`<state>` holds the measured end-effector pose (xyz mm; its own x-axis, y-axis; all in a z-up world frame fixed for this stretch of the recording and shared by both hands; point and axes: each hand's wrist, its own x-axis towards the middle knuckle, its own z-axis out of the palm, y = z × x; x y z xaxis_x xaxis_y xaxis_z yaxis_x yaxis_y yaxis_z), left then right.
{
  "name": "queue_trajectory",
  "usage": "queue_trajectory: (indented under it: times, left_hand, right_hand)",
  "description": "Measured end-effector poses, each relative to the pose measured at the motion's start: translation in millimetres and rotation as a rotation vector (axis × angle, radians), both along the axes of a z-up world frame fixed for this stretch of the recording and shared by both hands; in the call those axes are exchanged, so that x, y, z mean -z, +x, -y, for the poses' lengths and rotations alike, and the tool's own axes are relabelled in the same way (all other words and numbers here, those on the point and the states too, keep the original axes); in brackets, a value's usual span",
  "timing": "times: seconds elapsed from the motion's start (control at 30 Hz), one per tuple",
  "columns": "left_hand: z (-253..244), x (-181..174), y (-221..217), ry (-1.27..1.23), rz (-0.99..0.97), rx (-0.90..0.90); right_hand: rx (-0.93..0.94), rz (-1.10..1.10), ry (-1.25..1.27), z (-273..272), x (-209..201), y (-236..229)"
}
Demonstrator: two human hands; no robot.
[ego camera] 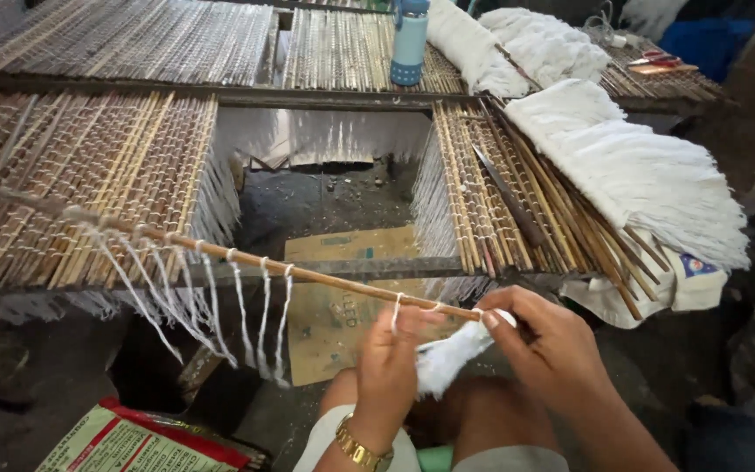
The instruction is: Tying individual strands of white yarn onto a wooden stick to create a fringe.
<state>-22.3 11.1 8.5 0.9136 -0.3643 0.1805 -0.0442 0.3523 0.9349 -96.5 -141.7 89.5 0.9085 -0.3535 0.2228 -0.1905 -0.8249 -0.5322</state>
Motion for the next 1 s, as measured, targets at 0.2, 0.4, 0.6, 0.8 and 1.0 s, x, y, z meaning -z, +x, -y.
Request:
queue_trajectory:
  times: [0.2,0.4,0.6,0.8,1.0]
  left_hand:
    - [3,4,-7,0.302,0.224,-0.036]
    - [-5,-8,-3,0.191,0.401,-0.038]
    - [-10,-2,4,0.137,0.056,-0.105]
    - [-8,-8,3,0.314,0.343,0.073]
    - [-19,-19,8,0.253,0.13,0.018]
  right_hand:
    - [-0.129,0.057,0.078,-2,-3,4]
    - [-0.083,0.033,0.122,-1,0,2]
    - [0.088,0.071,-0.107,8,16,4]
    - [-0.057,0.045,0.057,4,-1,4]
    - [0.032,0.019,-0.02,4,5,6]
